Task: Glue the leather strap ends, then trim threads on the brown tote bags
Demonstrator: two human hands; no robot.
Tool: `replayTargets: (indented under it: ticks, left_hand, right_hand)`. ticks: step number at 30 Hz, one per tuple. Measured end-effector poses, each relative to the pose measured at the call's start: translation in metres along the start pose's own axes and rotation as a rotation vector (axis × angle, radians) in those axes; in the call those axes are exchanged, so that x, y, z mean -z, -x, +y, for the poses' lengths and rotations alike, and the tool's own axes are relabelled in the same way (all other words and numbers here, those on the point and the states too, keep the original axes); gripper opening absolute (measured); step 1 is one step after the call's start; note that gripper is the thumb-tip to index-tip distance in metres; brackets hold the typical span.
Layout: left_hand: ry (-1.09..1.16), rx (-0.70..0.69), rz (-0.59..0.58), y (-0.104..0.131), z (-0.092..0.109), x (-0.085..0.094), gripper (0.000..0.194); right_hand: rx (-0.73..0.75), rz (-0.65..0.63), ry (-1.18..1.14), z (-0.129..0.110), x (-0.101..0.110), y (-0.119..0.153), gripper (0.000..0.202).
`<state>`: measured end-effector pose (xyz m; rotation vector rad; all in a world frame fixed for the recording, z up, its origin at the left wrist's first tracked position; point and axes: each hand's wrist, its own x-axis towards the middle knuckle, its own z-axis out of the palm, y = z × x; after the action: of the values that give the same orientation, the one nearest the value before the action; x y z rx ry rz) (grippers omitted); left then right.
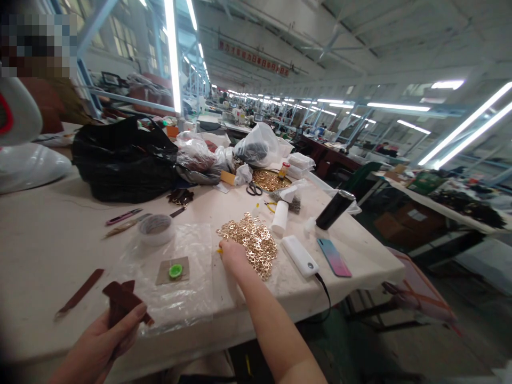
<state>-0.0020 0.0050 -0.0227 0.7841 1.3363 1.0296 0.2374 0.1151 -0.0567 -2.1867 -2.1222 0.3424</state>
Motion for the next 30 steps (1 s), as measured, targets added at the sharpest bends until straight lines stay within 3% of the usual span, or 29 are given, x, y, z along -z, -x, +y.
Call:
replayTargets:
  ticks: [8, 13, 15, 17, 21, 27, 30]
  left_hand:
    - [-0.049, 0.007, 0.029, 0.003, 0.000, 0.003, 0.058]
    - [-0.023, -0.022, 0.094, 0.001, -0.001, 0.008, 0.054]
    - [-0.032, -0.019, 0.075, 0.000, 0.003, 0.006, 0.050]
    - [-0.011, -0.020, 0.012, -0.001, 0.010, 0.001, 0.047]
    - [0.136, -0.042, -0.071, -0.001, 0.022, -0.013, 0.043]
    - [0.277, 0.048, -0.172, 0.008, 0.021, -0.015, 0.035]
    - [0.297, 0.076, -0.183, 0.011, 0.021, -0.012, 0.036]
  right_hand:
    - [-0.007, -0.047, -0.051, -0.002, 0.006, -0.009, 0.014]
    - [0.051, 0.018, -0.197, -0.008, 0.016, 0.023, 0.008]
    - [0.104, 0.042, -0.404, -0.019, 0.021, 0.046, 0.008]
    - [0.157, 0.018, -0.781, -0.035, 0.027, 0.071, 0.013]
    - [0.198, -0.147, -1.359, -0.067, 0.034, 0.104, 0.025]
    - [0.147, -0.459, -1.722, -0.087, 0.020, 0.111, 0.036]
    - [0.110, -0.491, -1.760, -0.089, 0.015, 0.111, 0.040]
